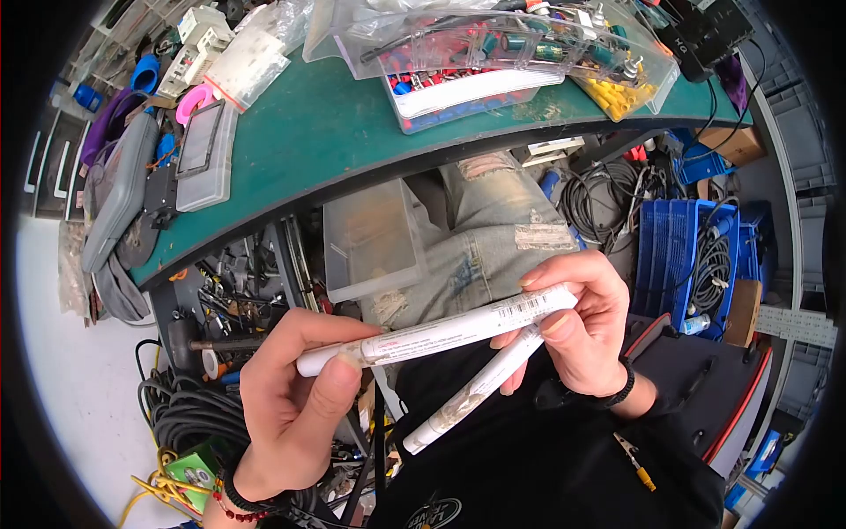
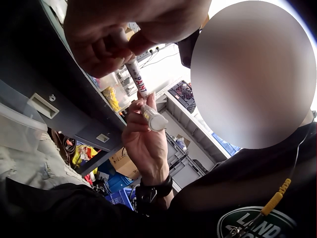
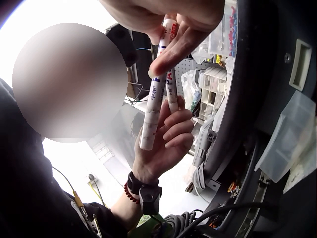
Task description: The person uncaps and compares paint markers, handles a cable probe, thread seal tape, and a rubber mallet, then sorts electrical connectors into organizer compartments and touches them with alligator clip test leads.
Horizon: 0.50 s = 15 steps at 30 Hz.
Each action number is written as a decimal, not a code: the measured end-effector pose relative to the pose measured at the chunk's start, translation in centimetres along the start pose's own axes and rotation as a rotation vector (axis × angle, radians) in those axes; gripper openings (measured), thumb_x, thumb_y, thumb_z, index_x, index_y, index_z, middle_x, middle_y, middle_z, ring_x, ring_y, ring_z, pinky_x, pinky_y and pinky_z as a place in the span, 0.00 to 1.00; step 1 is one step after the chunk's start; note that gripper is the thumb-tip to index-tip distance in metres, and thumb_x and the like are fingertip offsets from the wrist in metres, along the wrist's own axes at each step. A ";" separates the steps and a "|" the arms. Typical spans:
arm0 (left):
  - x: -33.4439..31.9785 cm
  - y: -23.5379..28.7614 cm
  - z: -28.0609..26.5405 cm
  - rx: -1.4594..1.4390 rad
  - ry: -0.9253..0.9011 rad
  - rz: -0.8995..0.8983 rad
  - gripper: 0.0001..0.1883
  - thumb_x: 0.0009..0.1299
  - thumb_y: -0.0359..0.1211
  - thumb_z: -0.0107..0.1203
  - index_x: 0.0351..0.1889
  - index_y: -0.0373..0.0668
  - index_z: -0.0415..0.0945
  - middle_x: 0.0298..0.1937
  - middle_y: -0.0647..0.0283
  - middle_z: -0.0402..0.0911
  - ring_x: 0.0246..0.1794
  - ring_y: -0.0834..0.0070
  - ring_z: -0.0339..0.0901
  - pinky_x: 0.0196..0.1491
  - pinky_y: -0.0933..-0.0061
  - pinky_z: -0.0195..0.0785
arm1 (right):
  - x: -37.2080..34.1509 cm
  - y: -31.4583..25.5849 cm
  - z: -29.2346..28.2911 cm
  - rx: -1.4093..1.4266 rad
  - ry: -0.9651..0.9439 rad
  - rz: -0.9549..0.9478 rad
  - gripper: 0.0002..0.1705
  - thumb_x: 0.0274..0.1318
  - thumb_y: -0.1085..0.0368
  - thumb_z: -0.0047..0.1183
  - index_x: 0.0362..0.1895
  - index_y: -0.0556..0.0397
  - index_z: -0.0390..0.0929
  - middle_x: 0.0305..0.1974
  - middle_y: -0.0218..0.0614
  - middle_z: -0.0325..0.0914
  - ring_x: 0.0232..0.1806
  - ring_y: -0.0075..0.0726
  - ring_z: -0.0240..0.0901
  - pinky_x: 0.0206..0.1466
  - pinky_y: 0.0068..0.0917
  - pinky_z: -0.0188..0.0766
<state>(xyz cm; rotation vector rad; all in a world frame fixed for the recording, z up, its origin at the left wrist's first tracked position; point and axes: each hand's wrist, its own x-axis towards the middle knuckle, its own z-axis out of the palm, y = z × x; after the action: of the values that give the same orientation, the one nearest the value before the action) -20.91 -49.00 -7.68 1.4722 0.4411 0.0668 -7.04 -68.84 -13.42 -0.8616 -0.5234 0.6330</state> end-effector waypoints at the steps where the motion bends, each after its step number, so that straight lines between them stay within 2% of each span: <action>1: 0.0 0.0 0.0 0.000 -0.002 -0.001 0.14 0.75 0.34 0.52 0.48 0.30 0.73 0.31 0.68 0.74 0.26 0.90 0.62 0.29 0.86 0.54 | 0.0 0.0 0.0 0.001 -0.005 -0.007 0.18 0.63 0.75 0.50 0.54 0.71 0.65 0.33 0.55 0.80 0.23 0.42 0.81 0.22 0.31 0.80; 15: -0.1 0.0 0.1 0.032 -0.006 0.048 0.13 0.73 0.31 0.54 0.50 0.31 0.72 0.35 0.65 0.76 0.31 0.87 0.67 0.34 0.85 0.60 | -0.1 0.3 -0.3 -0.017 -0.027 -0.063 0.18 0.63 0.76 0.49 0.55 0.71 0.65 0.34 0.56 0.80 0.24 0.43 0.81 0.24 0.31 0.81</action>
<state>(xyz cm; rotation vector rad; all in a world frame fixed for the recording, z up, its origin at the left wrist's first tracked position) -20.95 -49.09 -7.69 1.5143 0.4040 0.0938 -7.00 -68.95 -13.90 -0.8503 -0.5786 0.5841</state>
